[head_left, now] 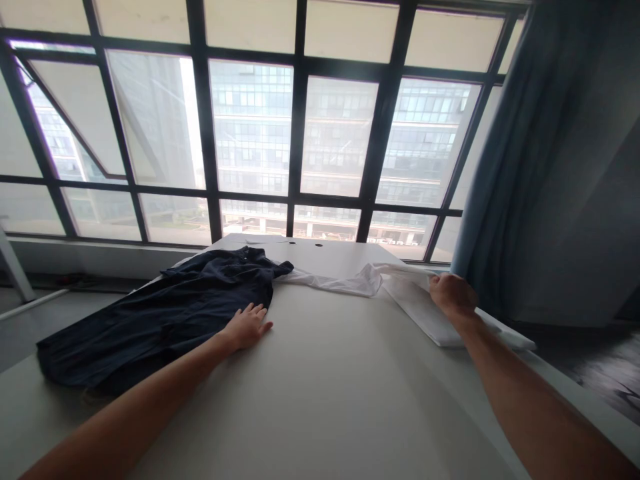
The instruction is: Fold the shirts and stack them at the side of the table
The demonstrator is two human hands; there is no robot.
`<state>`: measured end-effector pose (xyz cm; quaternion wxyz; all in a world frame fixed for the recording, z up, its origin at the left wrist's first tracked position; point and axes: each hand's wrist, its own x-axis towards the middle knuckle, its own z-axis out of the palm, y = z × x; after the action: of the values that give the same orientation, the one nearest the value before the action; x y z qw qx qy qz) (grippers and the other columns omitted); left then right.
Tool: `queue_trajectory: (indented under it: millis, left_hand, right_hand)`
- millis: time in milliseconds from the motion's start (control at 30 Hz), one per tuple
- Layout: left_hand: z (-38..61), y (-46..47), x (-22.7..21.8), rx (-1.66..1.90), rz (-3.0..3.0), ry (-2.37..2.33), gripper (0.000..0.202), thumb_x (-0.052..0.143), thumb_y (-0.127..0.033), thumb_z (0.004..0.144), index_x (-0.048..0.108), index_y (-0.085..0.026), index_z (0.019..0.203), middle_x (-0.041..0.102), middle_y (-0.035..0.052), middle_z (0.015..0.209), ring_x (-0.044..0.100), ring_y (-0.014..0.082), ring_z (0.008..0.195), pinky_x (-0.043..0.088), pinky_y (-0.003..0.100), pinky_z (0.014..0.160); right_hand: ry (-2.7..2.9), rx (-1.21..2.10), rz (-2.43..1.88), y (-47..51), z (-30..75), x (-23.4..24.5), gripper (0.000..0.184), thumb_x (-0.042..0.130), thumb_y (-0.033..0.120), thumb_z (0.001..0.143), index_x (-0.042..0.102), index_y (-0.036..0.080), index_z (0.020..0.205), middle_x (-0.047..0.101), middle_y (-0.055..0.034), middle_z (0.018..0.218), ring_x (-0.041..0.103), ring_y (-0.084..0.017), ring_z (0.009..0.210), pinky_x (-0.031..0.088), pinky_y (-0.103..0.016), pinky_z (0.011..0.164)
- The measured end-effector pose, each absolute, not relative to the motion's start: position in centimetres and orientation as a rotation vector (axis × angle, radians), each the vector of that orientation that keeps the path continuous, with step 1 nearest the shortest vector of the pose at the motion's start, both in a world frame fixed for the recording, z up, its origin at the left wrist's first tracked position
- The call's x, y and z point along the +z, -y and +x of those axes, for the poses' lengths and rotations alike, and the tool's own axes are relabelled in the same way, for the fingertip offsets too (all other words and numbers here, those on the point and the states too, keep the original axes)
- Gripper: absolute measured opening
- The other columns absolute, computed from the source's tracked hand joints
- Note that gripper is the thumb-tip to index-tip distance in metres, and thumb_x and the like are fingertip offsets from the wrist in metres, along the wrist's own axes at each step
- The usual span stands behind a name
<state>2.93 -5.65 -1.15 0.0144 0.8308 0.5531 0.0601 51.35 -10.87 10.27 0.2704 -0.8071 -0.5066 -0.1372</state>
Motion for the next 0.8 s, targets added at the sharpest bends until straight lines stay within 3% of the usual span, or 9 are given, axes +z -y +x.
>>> queue_trajectory:
  millis: [100,167,233,300,333,433,533,667,800]
  left_hand:
    - [3.1,6.1,-1.1,0.208,2.521,-1.701,0.058,0.035,-0.05,0.097,0.05,-0.016,0.142,0.037,0.016,0.155,0.027,0.0379,0.145,0.025,0.058,0.112]
    - [3.4,6.4,-0.4,0.322,2.451,-1.679,0.058,0.031,-0.051,0.098,0.054,-0.015,0.137,0.043,0.0163,0.151,0.034,0.0363,0.142,0.028,0.056,0.112]
    - [4.0,7.0,0.5,0.514,2.379,-1.602,0.062,0.02,-0.054,0.099,0.062,-0.016,0.124,0.059,0.0157,0.136,0.049,0.0335,0.13,0.035,0.05,0.107]
    - [4.7,8.1,1.2,0.684,2.297,-1.499,0.072,0.011,-0.059,0.098,0.069,-0.016,0.105,0.071,0.0146,0.112,0.061,0.0315,0.113,0.043,0.044,0.099]
    - [4.9,8.8,1.4,0.734,2.256,-1.474,0.075,0.011,-0.062,0.097,0.07,-0.016,0.097,0.073,0.0146,0.103,0.064,0.0315,0.106,0.046,0.042,0.095]
    - [5.1,10.6,1.5,0.729,2.192,-1.58,0.061,0.037,-0.065,0.09,0.07,-0.013,0.089,0.073,0.0185,0.095,0.067,0.0341,0.097,0.049,0.041,0.086]
    - [4.7,11.6,1.2,0.721,2.244,-1.686,0.043,0.057,-0.048,0.082,0.068,-0.011,0.1,0.071,0.0216,0.107,0.067,0.0344,0.101,0.05,0.041,0.087]
    - [4.2,11.8,0.8,0.77,2.343,-1.695,0.033,0.056,-0.037,0.085,0.066,-0.014,0.107,0.067,0.0182,0.12,0.065,0.031,0.108,0.048,0.039,0.092]
    - [4.5,10.9,0.4,0.873,2.276,-1.698,0.027,0.055,-0.036,0.087,0.067,-0.014,0.095,0.071,0.0174,0.105,0.068,0.0307,0.098,0.049,0.038,0.086]
  right_hand:
    - [1.29,-0.4,-2.094,12.2,46.0,13.0,0.043,0.036,0.029,0.094,0.07,0.004,0.106,0.069,-0.026,0.095,0.067,-0.032,0.089,0.048,-0.04,0.076]
    - [1.598,-0.237,-1.846,13.8,41.3,13.6,0.041,0.04,0.036,0.094,0.071,0.01,0.098,0.071,-0.016,0.083,0.065,-0.024,0.078,0.048,-0.033,0.071]
    - [2.069,0.233,-1.586,15.5,37.2,13.1,0.044,0.045,0.049,0.093,0.072,0.015,0.095,0.07,-0.0092,0.075,0.062,-0.019,0.066,0.048,-0.029,0.063]
    - [2.366,0.748,-1.462,16.7,34.5,11.6,0.045,0.054,0.057,0.087,0.073,0.018,0.096,0.072,-0.0074,0.08,0.064,-0.019,0.067,0.049,-0.028,0.062]
    - [2.424,0.848,-1.48,16.9,33.9,10.7,0.046,0.057,0.059,0.085,0.074,0.018,0.097,0.074,-0.0078,0.084,0.065,-0.02,0.07,0.049,-0.028,0.063]
    - [2.333,0.531,-1.841,16.4,34.3,7.4,0.045,0.063,0.054,0.082,0.073,0.017,0.104,0.074,-0.0129,0.099,0.068,-0.026,0.086,0.05,-0.033,0.074]
    - [2.196,0.279,-1.997,15.2,35.9,4.3,0.046,0.065,0.05,0.082,0.072,0.013,0.108,0.071,-0.0171,0.108,0.066,-0.028,0.095,0.049,-0.036,0.083]
    - [2.137,0.433,-1.715,14.2,36.6,1.4,0.048,0.064,0.05,0.083,0.071,0.011,0.111,0.072,-0.0147,0.105,0.067,-0.023,0.091,0.049,-0.031,0.082]
    - [1.97,0.483,-1.714,13.3,35.1,-0.1,0.03,0.066,0.039,0.08,0.072,0.014,0.094,0.074,-0.0089,0.09,0.067,-0.02,0.08,0.049,-0.027,0.073]
